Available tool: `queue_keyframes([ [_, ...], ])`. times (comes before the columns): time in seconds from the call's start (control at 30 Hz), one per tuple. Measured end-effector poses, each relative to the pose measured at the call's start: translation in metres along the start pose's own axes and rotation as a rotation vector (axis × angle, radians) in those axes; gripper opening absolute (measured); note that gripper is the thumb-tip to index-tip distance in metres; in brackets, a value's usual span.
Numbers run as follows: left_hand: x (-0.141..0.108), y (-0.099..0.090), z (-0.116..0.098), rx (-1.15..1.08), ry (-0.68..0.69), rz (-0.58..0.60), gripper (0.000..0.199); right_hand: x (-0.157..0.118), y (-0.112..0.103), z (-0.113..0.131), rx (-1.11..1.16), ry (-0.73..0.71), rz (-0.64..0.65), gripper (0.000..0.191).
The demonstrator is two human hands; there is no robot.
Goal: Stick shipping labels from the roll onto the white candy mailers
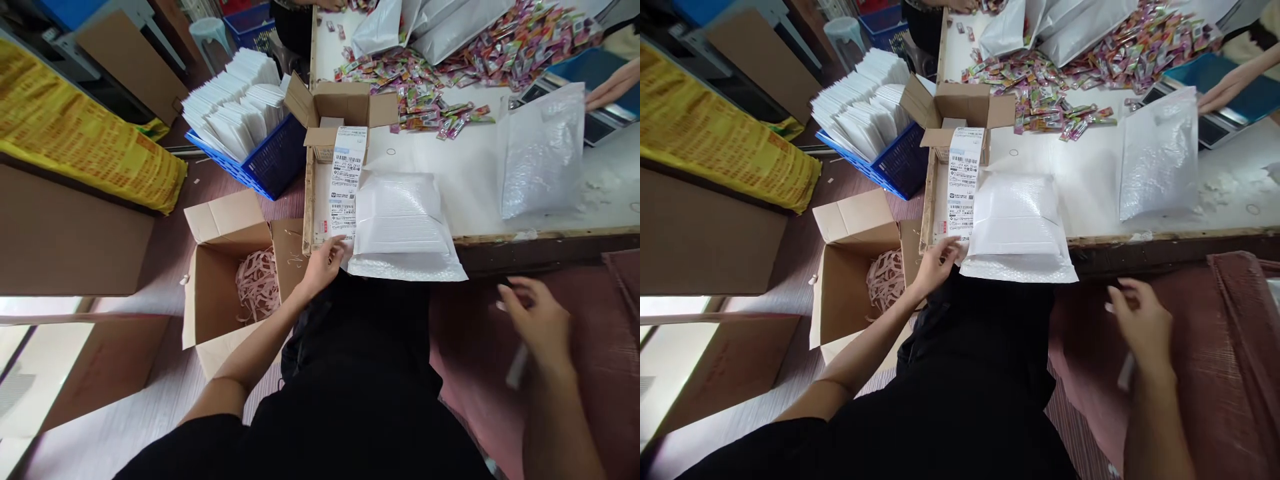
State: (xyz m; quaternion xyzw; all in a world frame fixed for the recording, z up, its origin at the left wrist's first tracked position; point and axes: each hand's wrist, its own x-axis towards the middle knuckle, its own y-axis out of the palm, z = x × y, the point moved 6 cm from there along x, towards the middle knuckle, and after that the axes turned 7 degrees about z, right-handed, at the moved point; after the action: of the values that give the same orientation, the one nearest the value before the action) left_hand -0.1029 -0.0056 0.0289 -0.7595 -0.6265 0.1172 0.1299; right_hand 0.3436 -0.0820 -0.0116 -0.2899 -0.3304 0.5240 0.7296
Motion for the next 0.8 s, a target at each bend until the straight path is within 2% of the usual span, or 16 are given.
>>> queue_keyframes([
  [0.03,0.005,-0.002,-0.01,0.131,0.112,0.02,0.043,0.015,0.017,0.013,-0.016,-0.04,0.03,0.054],
  [0.07,0.01,0.0,-0.019,0.242,0.21,0.082,0.047,0.031,0.032,0.029,-0.032,-0.147,0.038,0.06],
  [0.13,0.018,0.011,-0.032,0.374,0.354,0.282,0.049,0.056,0.055,0.06,-0.034,-0.404,0.104,0.06],
  [0.2,0.022,0.019,-0.038,0.38,0.431,0.43,0.044,0.069,0.068,0.08,-0.007,-0.596,0.195,0.046],
  [0.23,0.022,0.021,-0.039,0.358,0.453,0.465,0.04,0.072,0.07,0.086,0.017,-0.65,0.235,0.04],
  [0.3,0.023,0.022,-0.036,0.297,0.47,0.46,0.03,0.071,0.071,0.091,0.089,-0.683,0.251,0.033],
  [0.33,0.023,0.022,-0.032,0.269,0.46,0.42,0.025,0.069,0.069,0.091,0.131,-0.661,0.217,0.03],
  [0.4,0.028,0.02,-0.021,0.229,0.377,0.262,0.022,0.067,0.067,0.086,0.199,-0.53,0.105,0.031],
  [0.47,0.036,0.016,-0.008,0.204,0.201,0.057,0.034,0.066,0.069,0.079,0.228,-0.327,0.02,0.04],
  [0.53,0.044,0.016,0.002,0.201,0.011,-0.072,0.047,0.066,0.078,0.073,0.232,-0.133,0.02,0.047],
  [0.6,0.051,0.019,0.005,0.224,-0.106,-0.086,0.053,0.069,0.088,0.07,0.249,0.008,0.068,0.05],
  [0.67,0.056,0.02,0.001,0.271,-0.151,-0.07,0.051,0.072,0.097,0.065,0.281,0.106,0.117,0.051],
  [0.8,0.062,0.01,-0.007,0.305,-0.182,-0.112,0.029,0.072,0.111,0.051,0.479,0.296,0.229,0.047],
])
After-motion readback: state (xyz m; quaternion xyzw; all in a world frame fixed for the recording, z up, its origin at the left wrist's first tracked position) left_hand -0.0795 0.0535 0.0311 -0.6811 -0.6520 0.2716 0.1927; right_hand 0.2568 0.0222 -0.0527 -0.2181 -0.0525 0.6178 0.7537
